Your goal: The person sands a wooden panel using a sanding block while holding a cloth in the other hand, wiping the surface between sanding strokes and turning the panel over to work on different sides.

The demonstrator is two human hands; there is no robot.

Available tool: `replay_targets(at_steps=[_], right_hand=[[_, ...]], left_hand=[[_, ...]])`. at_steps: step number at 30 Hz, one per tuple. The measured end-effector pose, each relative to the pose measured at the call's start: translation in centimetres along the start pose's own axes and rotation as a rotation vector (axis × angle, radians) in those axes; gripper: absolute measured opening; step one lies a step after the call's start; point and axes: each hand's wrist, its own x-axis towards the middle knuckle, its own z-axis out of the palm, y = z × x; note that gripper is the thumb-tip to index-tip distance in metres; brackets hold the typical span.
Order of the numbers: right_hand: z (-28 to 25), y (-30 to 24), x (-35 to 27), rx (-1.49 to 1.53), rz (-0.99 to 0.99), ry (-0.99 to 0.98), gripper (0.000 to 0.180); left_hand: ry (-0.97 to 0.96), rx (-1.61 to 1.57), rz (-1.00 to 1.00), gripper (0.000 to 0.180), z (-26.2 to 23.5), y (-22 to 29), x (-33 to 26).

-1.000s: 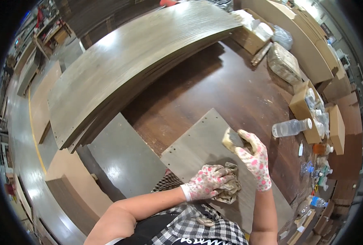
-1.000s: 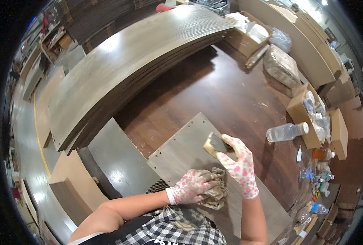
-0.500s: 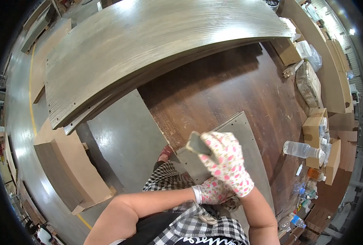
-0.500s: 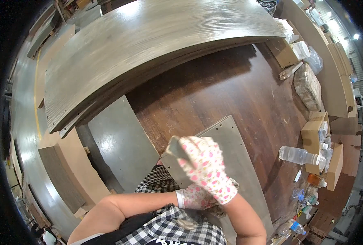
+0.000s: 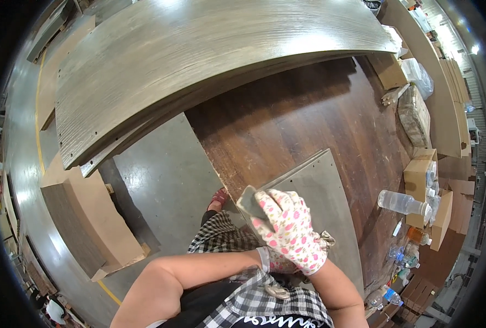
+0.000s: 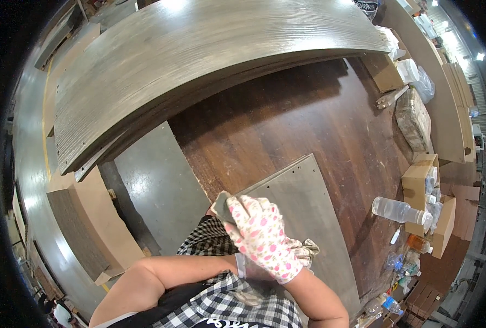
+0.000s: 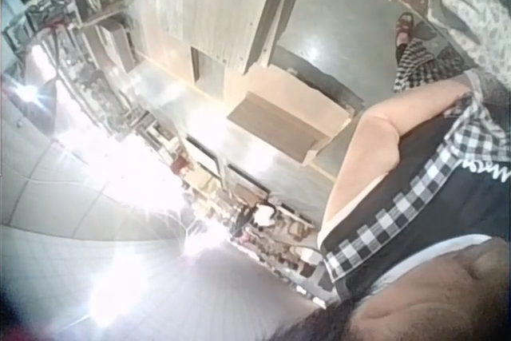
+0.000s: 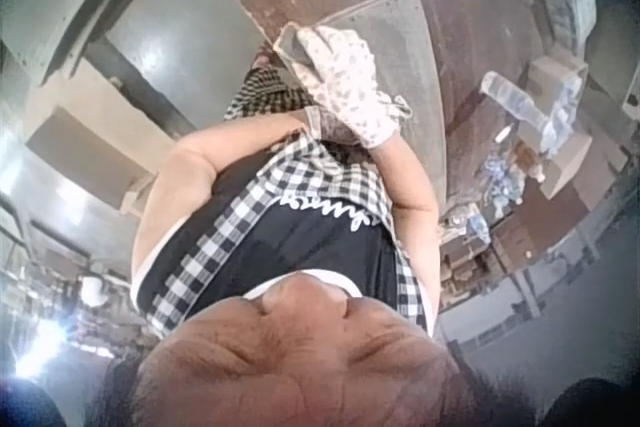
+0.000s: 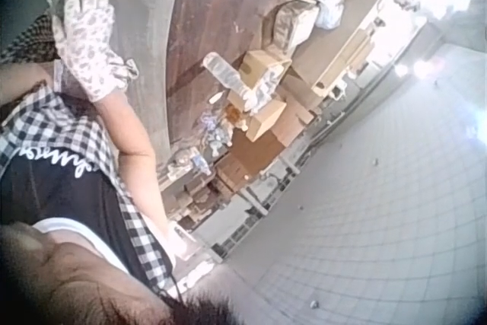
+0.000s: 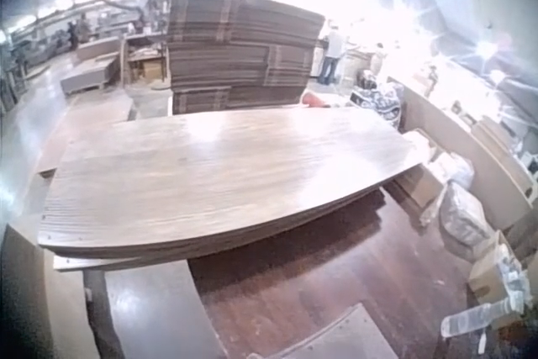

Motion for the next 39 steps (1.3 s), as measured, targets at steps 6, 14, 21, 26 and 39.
replay_targets(at_steps=[6, 14, 21, 26, 39], right_hand=[[-1.1, 4.2, -0.4, -0.121, 0.210, 0.259, 0.048], [-0.4, 3.1, -0.2, -0.163, 0.162, 0.217, 0.044], [0.1, -0.6, 0.0, 0.023, -0.031, -0.017, 0.044], [-2.9, 6.4, -0.6, -0.292, 0.224, 0.249, 0.040], [-4.0, 10.6, 0.4, -0.281, 0.354, 0.325, 0.039]], left_hand=[[0.031, 0.870, 0.112, 0.042, 0.1, 1.0, 1.0], [-0.082, 0.763, -0.085, 0.040, 0.4, -0.5, 0.8], [0.041, 0.419, 0.040, 0.043, 0.4, 0.7, 0.2], [-0.213, 0.923, 0.051, 0.046, -1.6, 6.4, 2.2], [-0.081, 0.966, 0.216, 0.055, -0.8, 4.2, 2.2]])
